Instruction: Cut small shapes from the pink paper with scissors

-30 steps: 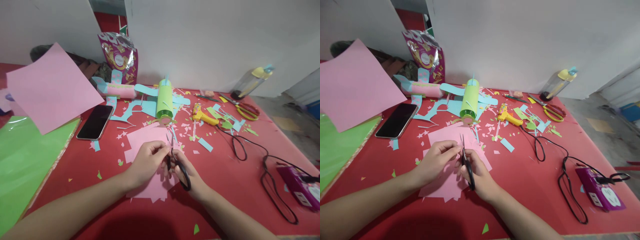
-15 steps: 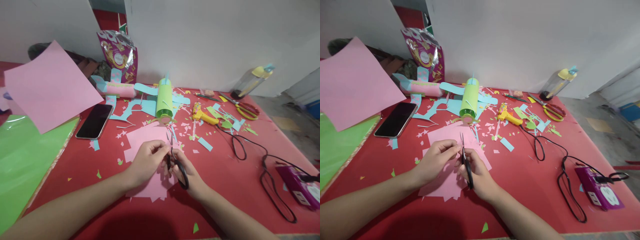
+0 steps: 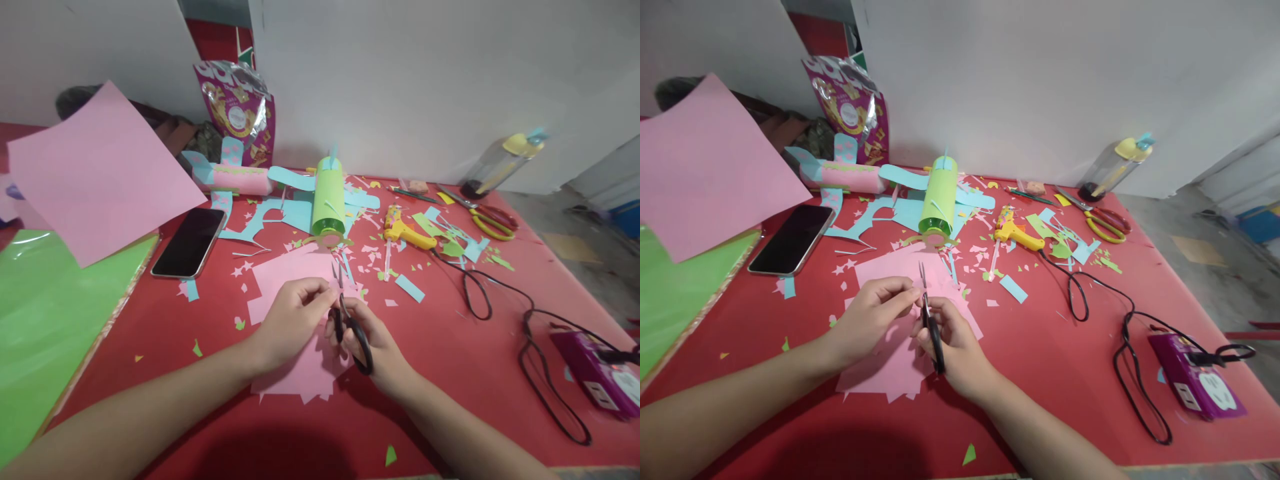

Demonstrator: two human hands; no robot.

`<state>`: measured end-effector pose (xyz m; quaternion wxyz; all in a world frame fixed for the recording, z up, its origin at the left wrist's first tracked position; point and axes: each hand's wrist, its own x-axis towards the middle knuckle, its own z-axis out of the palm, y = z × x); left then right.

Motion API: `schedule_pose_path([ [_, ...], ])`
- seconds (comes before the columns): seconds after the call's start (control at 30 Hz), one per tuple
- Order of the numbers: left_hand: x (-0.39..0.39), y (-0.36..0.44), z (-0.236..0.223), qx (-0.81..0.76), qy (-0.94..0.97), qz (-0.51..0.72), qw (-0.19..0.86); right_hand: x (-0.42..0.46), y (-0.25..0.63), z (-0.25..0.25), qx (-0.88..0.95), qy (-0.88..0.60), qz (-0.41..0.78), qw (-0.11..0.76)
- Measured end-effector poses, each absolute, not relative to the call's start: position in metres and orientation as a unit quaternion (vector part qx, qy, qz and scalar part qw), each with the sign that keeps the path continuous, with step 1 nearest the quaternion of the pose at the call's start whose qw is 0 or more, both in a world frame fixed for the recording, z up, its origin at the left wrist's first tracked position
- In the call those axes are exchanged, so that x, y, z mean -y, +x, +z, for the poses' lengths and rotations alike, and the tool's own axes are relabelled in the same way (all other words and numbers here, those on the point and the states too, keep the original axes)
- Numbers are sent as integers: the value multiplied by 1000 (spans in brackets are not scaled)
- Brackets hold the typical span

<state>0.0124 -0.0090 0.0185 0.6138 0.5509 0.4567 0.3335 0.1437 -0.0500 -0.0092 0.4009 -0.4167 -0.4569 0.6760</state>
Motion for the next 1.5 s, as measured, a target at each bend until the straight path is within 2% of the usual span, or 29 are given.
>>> schedule_pose_path([
  [0.33, 9, 11, 14, -464, 557, 336, 601, 47, 140, -7, 412, -446, 678, 414],
  [0.43, 6, 10, 14, -469, 569, 331, 589, 47, 142, -12, 395, -443, 672, 443],
  [0.7, -2, 5, 16, -418, 650, 201, 602, 42, 146, -15, 312, -421, 667, 530],
  [1.17, -5, 0, 12, -355, 734, 66, 576, 42, 145, -10, 329, -429, 678, 498],
  [1.5, -9, -2, 15, -400, 748, 101, 520, 41, 145, -10, 323, -466, 665, 486],
])
